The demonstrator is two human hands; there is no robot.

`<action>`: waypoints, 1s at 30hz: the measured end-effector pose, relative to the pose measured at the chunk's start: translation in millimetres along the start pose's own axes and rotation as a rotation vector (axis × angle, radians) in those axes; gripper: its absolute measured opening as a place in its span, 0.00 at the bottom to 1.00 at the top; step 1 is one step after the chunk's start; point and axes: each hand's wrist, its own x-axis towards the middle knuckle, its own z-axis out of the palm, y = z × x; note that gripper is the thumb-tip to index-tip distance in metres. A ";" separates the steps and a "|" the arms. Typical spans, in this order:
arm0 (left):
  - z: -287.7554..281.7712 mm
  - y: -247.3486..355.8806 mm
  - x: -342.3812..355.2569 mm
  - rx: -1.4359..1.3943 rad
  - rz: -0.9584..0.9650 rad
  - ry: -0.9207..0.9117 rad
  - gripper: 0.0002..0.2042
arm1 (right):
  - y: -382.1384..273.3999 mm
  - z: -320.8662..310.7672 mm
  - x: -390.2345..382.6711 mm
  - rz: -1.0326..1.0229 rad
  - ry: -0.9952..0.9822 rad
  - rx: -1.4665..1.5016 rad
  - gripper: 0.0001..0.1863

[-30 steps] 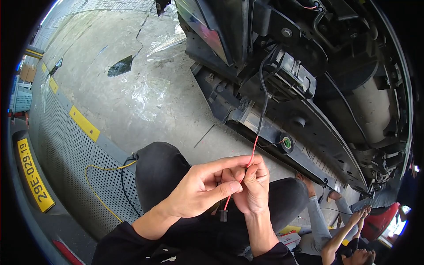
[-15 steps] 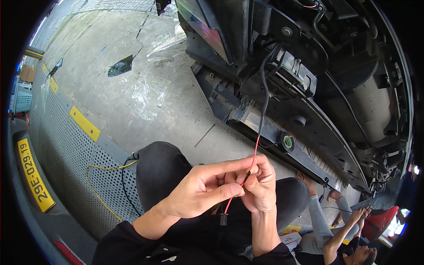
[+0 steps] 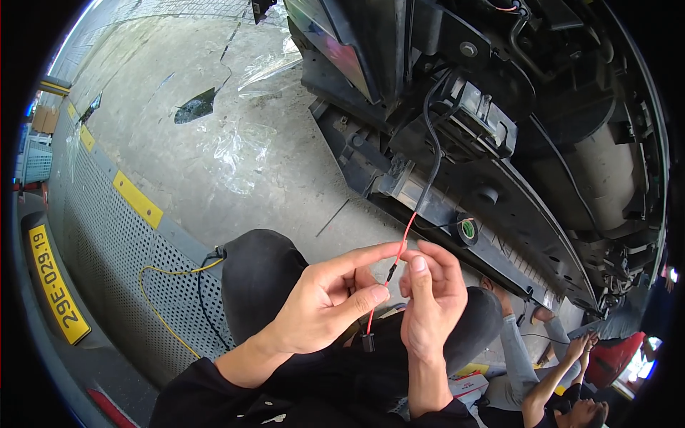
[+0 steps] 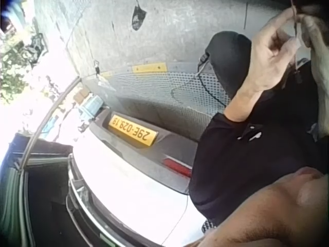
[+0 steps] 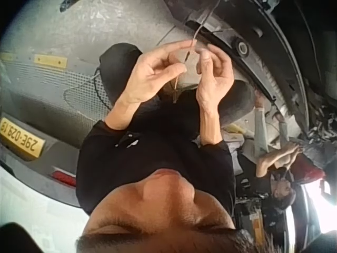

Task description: Connecting and taping electrical wires on a car front bumper.

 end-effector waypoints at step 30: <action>-9.2 -1.4 6.6 0.017 0.049 -0.082 0.23 | -13.0 5.8 23.4 0.072 -0.427 0.261 0.23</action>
